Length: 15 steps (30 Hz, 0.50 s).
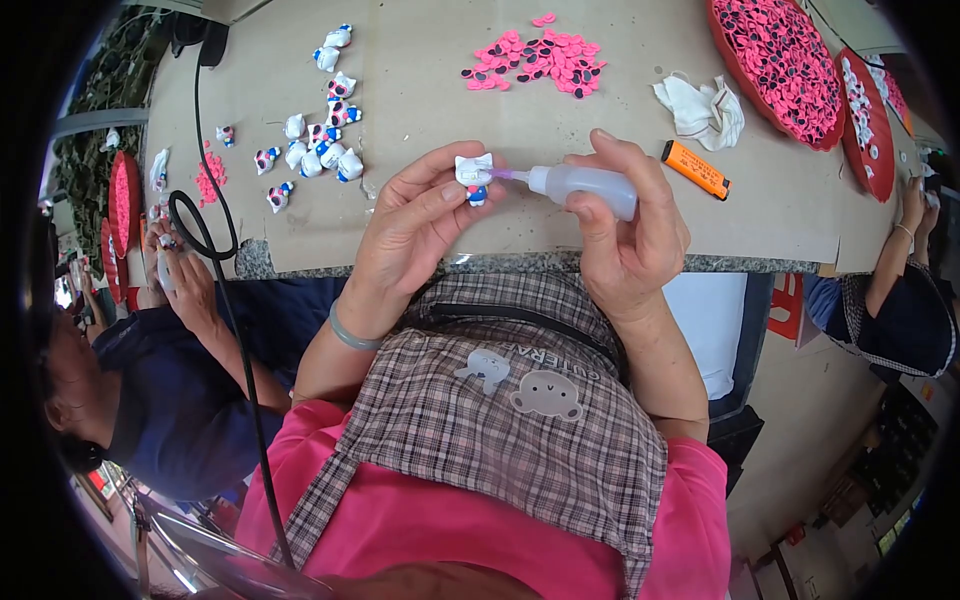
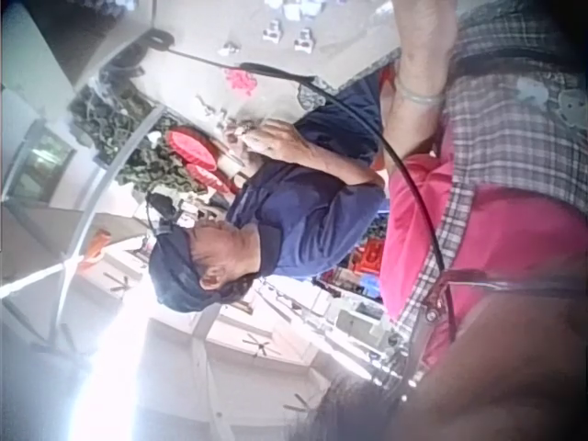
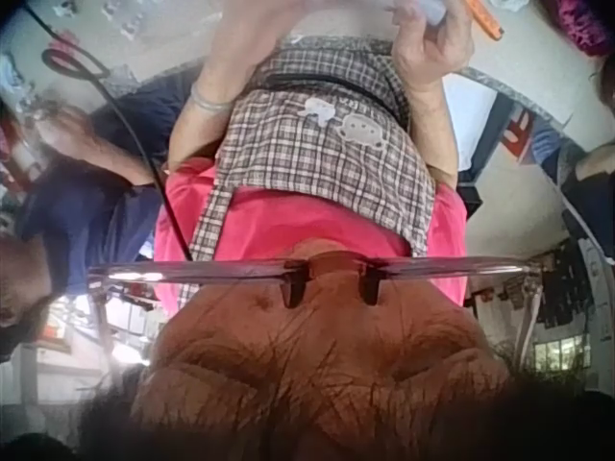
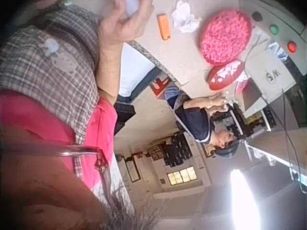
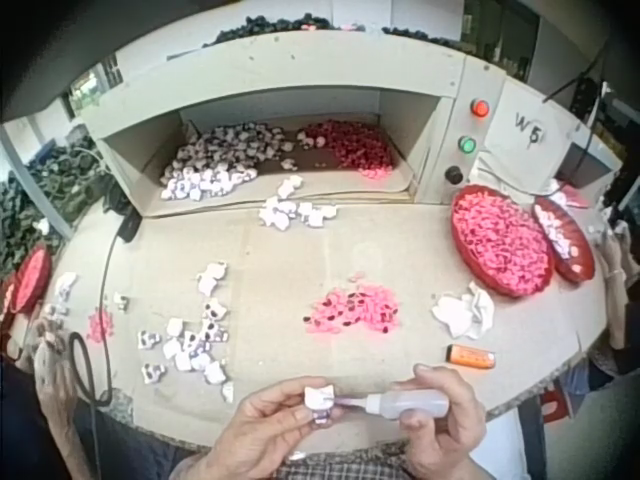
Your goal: The person assembles small figurines by taking figurine pieces from the table, applying glue from a bottle onto them, and attaching miniature sunglasses by hand.
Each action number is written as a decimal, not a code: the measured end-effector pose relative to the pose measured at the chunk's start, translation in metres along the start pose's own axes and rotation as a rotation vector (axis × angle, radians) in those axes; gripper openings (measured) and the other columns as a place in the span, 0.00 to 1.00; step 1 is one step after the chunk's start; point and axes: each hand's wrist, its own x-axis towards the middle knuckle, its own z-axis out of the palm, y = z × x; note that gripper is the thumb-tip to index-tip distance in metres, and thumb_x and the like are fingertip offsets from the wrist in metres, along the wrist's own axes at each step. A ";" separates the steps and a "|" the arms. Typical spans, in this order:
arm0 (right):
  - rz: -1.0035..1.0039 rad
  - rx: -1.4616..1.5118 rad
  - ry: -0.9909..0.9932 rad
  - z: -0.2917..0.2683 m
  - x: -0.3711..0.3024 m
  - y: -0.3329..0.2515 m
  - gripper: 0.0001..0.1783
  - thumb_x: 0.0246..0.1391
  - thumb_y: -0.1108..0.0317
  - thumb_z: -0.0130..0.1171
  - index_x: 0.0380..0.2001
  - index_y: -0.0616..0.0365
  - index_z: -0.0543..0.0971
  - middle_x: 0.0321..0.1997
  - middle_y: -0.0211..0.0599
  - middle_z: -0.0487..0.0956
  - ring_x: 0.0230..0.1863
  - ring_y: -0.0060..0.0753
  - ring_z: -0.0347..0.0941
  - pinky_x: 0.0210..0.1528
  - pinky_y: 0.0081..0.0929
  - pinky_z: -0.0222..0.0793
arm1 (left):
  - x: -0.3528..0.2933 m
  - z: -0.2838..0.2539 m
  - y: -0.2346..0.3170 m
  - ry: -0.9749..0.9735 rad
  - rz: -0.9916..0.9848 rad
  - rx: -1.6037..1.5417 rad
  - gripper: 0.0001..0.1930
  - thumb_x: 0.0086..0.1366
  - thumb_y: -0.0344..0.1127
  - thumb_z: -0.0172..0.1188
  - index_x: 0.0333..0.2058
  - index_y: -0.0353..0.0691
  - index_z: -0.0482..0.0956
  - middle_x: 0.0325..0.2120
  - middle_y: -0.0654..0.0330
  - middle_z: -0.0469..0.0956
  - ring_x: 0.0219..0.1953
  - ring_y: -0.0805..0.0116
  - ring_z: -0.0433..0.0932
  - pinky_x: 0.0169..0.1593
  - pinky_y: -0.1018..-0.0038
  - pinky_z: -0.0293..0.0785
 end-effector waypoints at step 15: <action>-0.025 -0.120 -0.041 -0.005 -0.002 -0.007 0.22 0.60 0.63 0.55 0.51 0.68 0.69 0.36 0.49 0.79 0.25 0.22 0.73 0.26 0.16 0.70 | 0.001 0.002 0.000 0.001 0.053 0.007 0.17 0.65 0.26 0.52 0.53 0.30 0.70 0.48 0.48 0.74 0.48 0.59 0.76 0.54 0.67 0.72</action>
